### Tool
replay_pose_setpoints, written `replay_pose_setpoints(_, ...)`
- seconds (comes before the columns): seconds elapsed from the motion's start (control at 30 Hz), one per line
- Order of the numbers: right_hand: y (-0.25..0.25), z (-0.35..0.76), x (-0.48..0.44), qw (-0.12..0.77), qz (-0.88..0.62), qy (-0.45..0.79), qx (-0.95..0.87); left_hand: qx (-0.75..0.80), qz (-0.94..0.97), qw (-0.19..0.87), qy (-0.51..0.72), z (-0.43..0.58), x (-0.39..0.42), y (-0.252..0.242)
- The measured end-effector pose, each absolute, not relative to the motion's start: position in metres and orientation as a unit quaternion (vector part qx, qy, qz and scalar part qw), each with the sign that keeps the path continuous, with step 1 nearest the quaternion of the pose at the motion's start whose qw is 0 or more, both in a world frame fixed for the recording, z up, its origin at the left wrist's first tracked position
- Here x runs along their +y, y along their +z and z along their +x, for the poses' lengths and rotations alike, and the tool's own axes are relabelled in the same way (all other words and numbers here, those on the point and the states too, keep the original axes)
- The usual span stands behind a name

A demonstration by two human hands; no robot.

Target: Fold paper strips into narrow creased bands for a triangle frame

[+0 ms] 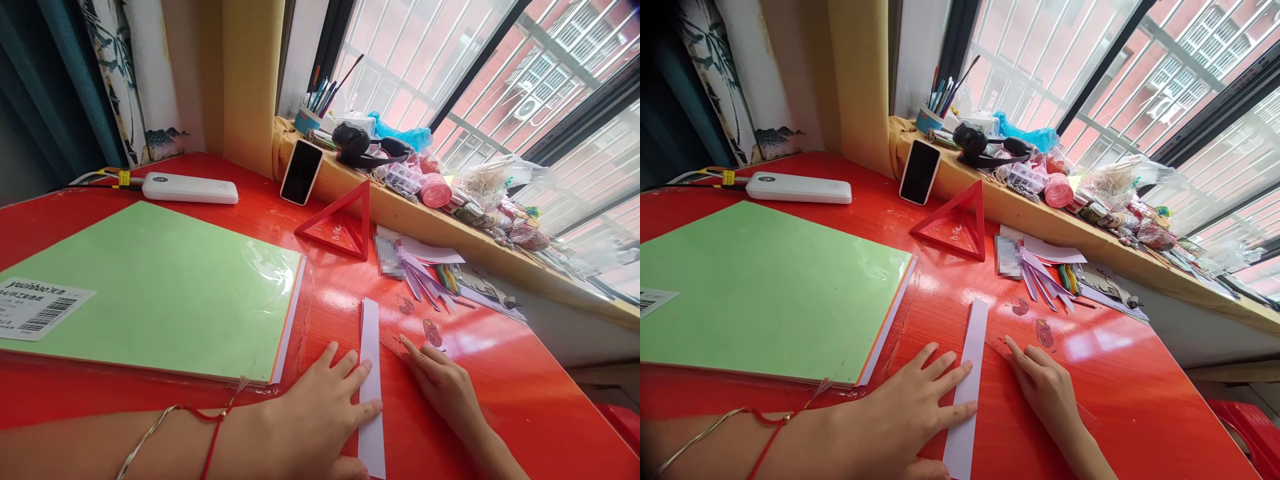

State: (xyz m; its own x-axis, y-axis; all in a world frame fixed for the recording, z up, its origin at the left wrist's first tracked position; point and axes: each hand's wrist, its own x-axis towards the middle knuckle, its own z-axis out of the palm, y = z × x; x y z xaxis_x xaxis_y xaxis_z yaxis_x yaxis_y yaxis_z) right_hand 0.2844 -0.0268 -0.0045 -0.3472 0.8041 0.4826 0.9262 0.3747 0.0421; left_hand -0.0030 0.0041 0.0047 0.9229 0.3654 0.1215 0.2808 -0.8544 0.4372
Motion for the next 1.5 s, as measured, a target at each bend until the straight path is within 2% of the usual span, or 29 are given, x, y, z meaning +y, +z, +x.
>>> replay_pose_setpoints(0.3,-0.008,0.287,-0.015,0.239,-0.483,-0.166,-0.826,0.167,0.968,0.168,0.085,-0.001,0.005,0.008)
replay_pose_setpoints(0.43,-0.008,0.289,-0.022,0.225,-0.436,-0.141,-0.86,0.152,0.971,0.167,0.085,-0.002,0.007,0.011)
replay_pose_setpoints(0.6,-0.006,0.294,-0.023,0.255,-0.45,-0.196,-0.833,0.147,0.971,0.173,0.079,-0.004,0.008,0.015)
replay_pose_setpoints(0.8,0.001,0.287,-0.03,0.224,-0.365,-0.221,-0.876,0.147,0.974,0.148,0.085,-0.003,0.008,0.013)
replay_pose_setpoints(1.0,0.004,0.279,-0.027,0.229,-0.357,-0.162,-0.891,0.149,0.971,0.149,0.116,-0.003,0.008,0.008)
replay_pose_setpoints(1.5,-0.001,0.267,-0.033,0.238,-0.409,-0.085,-0.877,0.142,0.977,0.145,0.07,-0.001,0.009,0.015)
